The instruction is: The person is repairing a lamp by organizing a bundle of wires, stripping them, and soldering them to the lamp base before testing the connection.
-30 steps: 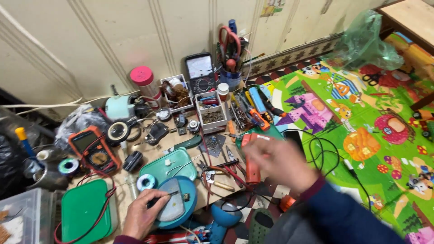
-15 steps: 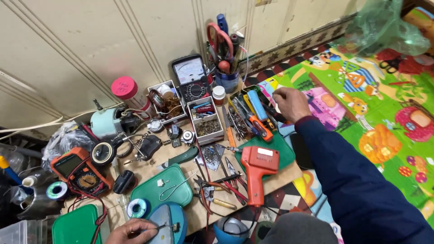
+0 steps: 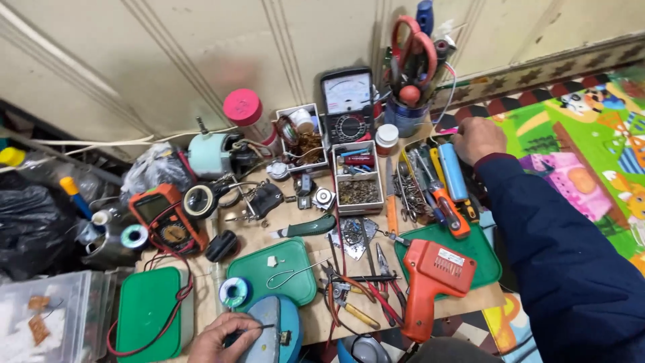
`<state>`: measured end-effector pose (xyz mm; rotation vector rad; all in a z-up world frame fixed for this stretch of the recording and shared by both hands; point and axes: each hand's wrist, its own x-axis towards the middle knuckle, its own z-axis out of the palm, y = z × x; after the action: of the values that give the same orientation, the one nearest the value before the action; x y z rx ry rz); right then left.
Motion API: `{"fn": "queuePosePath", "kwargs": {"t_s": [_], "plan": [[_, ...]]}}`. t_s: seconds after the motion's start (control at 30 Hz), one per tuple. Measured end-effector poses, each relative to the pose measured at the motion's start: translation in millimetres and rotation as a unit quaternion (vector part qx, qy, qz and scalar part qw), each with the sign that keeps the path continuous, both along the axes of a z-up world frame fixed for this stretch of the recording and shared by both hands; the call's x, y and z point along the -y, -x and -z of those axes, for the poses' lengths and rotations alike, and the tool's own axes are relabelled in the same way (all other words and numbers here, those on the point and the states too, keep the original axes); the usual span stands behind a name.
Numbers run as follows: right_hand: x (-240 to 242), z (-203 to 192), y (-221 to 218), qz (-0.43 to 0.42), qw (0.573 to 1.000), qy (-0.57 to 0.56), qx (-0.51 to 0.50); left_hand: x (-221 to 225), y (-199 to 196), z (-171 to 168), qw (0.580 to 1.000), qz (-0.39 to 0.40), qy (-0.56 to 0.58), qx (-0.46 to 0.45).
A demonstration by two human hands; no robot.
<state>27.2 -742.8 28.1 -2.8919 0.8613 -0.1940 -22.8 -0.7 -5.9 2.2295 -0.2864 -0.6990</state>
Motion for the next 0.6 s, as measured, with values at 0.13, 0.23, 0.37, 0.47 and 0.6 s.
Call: {"fn": "queuePosePath", "kwargs": {"t_s": [0.13, 0.23, 0.37, 0.47, 0.6], "plan": [[13.7, -16.1, 4.2, -0.005, 0.999, 0.004, 0.038, 12.3, 17.3, -13.8, 0.998, -0.042, 0.019, 0.049], [11.0, -52.1, 33.3, 0.016, 0.992, -0.065, 0.103, 22.5, 37.8, -21.4, 0.992, -0.109, 0.04, 0.04], [-20.7, -107.8, 104.1, 0.04, 0.945, -0.228, 0.229, 34.3, 53.5, -43.4, 0.99, -0.129, 0.031, 0.057], [-30.8, -129.1, 160.7, 0.096, 0.775, -0.537, 0.319, 55.0, 55.9, -63.8, 0.99, -0.124, 0.032, 0.053], [32.5, -0.5, 241.4, -0.089, 0.792, -0.541, 0.267, 48.7, 89.0, -76.8, 0.966, -0.046, 0.096, 0.235]]}}
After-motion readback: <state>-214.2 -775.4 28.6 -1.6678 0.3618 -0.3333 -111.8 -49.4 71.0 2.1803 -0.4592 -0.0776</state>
